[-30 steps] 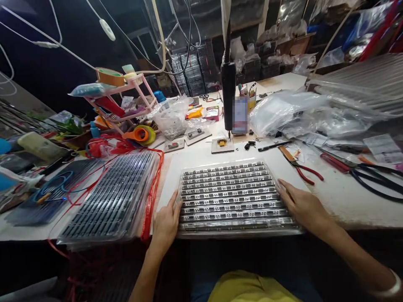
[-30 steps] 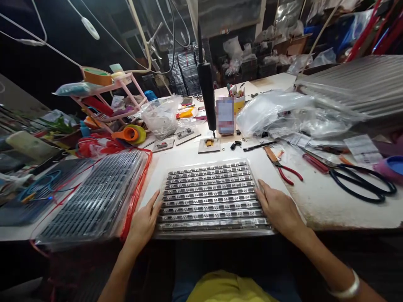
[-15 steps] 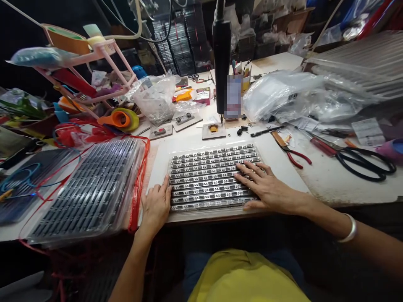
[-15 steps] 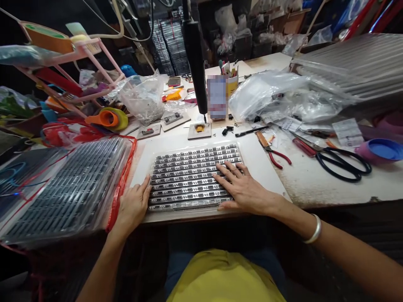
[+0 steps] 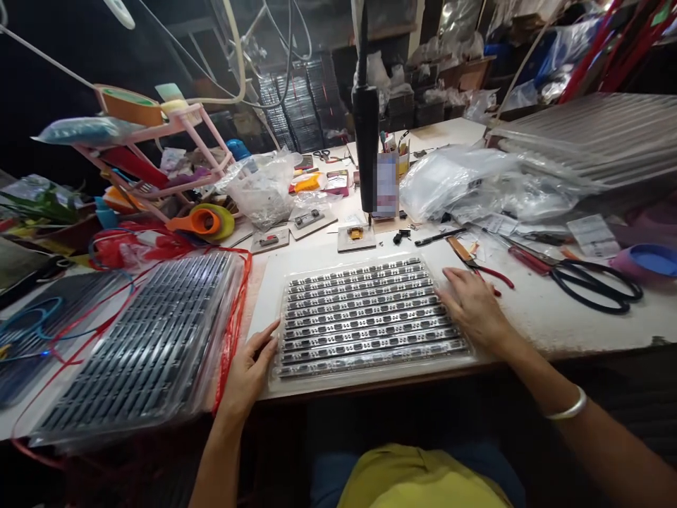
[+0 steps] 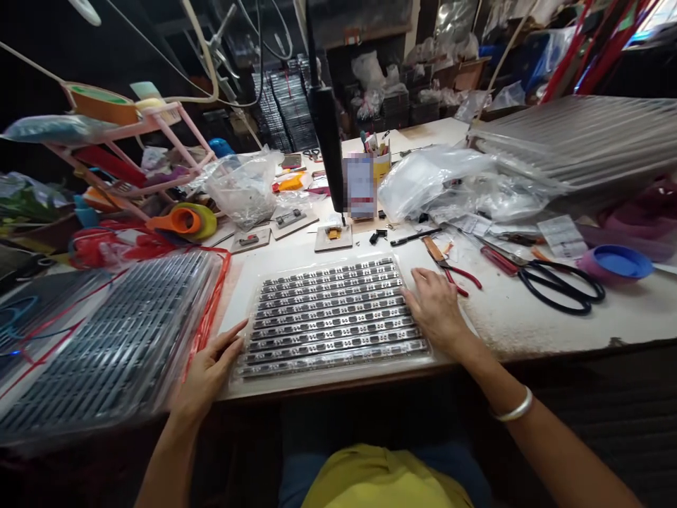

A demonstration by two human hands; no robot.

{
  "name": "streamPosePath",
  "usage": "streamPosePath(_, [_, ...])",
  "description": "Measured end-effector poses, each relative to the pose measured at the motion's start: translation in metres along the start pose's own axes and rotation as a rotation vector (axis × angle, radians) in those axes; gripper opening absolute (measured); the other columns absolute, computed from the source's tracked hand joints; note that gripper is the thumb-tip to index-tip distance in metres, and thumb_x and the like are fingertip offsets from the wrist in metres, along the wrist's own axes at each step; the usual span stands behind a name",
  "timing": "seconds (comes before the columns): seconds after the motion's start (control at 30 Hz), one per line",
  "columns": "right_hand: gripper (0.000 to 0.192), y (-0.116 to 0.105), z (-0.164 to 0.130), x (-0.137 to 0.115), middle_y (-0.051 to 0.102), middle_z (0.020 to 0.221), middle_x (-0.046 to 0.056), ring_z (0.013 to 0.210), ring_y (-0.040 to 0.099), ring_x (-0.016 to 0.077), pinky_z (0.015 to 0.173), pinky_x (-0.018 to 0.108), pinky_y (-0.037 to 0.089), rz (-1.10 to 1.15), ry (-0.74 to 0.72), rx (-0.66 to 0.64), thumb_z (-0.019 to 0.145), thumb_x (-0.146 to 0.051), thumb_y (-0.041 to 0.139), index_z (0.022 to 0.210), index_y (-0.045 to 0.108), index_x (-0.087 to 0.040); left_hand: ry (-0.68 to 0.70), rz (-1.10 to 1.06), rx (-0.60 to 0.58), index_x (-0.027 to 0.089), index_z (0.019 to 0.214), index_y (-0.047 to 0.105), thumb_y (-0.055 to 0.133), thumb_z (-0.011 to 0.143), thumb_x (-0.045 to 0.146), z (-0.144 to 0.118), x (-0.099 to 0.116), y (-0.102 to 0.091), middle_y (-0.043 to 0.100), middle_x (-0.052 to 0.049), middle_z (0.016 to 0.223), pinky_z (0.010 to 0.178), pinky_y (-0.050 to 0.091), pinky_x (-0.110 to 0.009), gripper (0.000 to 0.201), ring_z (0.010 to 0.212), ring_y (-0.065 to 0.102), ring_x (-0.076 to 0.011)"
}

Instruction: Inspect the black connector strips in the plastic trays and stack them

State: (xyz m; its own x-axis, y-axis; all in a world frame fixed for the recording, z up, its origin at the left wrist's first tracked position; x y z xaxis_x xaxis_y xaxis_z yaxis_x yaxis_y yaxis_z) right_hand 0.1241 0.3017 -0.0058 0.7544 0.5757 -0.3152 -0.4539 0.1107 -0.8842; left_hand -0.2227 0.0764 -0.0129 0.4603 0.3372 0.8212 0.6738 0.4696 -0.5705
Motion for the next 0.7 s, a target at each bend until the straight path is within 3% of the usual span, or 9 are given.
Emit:
streamPosePath(0.17, [0.044, 0.020, 0.000, 0.009, 0.061, 0.122, 0.017, 0.113, 0.056, 0.0312, 0.094, 0.050, 0.046, 0.124, 0.071, 0.013, 0.092, -0.041, 0.039, 0.117, 0.061, -0.013, 0.110, 0.044, 0.015, 0.020, 0.123, 0.061, 0.053, 0.085, 0.047, -0.002, 0.004, 0.002, 0.068, -0.006, 0.102, 0.090, 0.047, -0.034, 0.047, 0.100, 0.060, -0.0205])
streamPosePath(0.27, [0.046, 0.016, -0.002, 0.011, 0.060, 0.126, 0.015, 0.117, 0.056, 0.0308, 0.098, 0.052, 0.046, 0.354, 0.111, 0.054, 0.089, -0.046, 0.046, 0.121, 0.060, -0.017, 0.154, 0.093, 0.018, 0.022, 0.124, 0.060, 0.048, 0.089, 0.043, -0.006, 0.007, 0.004, 0.062, -0.004, 0.089, 0.083, 0.047, -0.032, 0.043, 0.090, 0.058, -0.0175])
streamPosePath(0.43, [0.046, 0.005, -0.003, 0.027, 0.058, 0.131, 0.011, 0.123, 0.052, 0.0309, 0.102, 0.045, 0.045, 0.679, 0.318, -0.023, 0.084, -0.047, 0.058, 0.123, 0.061, -0.025, 0.182, 0.170, -0.038, 0.023, 0.128, 0.056, 0.044, 0.091, 0.043, -0.010, 0.013, 0.010, 0.052, -0.003, 0.081, 0.077, 0.045, -0.033, 0.044, 0.080, 0.053, -0.0172])
streamPosePath(0.5, [0.050, 0.000, -0.001, 0.024, 0.060, 0.129, 0.010, 0.118, 0.056, 0.0301, 0.098, 0.042, 0.049, 0.822, 0.332, -0.049, 0.085, -0.045, 0.056, 0.133, 0.053, -0.030, 0.179, 0.202, -0.055, 0.025, 0.128, 0.057, 0.046, 0.090, 0.046, -0.010, 0.012, 0.011, 0.050, -0.003, 0.081, 0.079, 0.044, -0.034, 0.045, 0.082, 0.052, -0.0182])
streamPosePath(0.6, [0.060, -0.005, 0.000, -0.001, 0.069, 0.111, 0.011, 0.096, 0.068, 0.0297, 0.084, 0.045, 0.057, 1.018, 0.224, -0.208, 0.092, -0.042, 0.041, 0.149, 0.021, -0.036, 0.162, 0.140, -0.048, 0.024, 0.128, 0.058, 0.043, 0.089, 0.054, -0.011, 0.008, 0.009, 0.051, -0.003, 0.081, 0.081, 0.044, -0.034, 0.051, 0.082, 0.052, -0.0181])
streamPosePath(0.63, [0.061, -0.008, -0.001, -0.009, 0.071, 0.106, 0.011, 0.092, 0.069, 0.0303, 0.082, 0.048, 0.057, 1.051, 0.197, -0.229, 0.094, -0.040, 0.035, 0.150, 0.014, -0.036, 0.141, 0.084, -0.011, 0.023, 0.130, 0.056, 0.038, 0.090, 0.056, -0.012, 0.005, 0.007, 0.053, -0.003, 0.081, 0.080, 0.044, -0.034, 0.055, 0.080, 0.053, -0.0176])
streamPosePath(0.7, [0.059, -0.019, -0.006, -0.017, 0.069, 0.109, 0.014, 0.095, 0.068, 0.0327, 0.083, 0.053, 0.056, 1.065, 0.189, -0.153, 0.094, -0.038, 0.029, 0.151, 0.012, -0.035, 0.086, -0.026, 0.114, 0.020, 0.135, 0.050, 0.024, 0.092, 0.059, -0.013, -0.002, -0.002, 0.056, -0.003, 0.080, 0.079, 0.046, -0.033, 0.063, 0.077, 0.054, -0.0166])
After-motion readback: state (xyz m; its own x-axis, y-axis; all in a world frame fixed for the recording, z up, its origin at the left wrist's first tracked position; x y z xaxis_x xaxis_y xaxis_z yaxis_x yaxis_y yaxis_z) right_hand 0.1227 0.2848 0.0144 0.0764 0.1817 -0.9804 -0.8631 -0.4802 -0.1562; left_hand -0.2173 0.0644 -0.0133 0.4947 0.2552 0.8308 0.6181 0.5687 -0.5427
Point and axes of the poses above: each hand's wrist, its own z-axis towards the middle knuckle, its own y-axis out of the palm, x = y × z, the point moved 7 cm from there along z, towards the middle knuckle
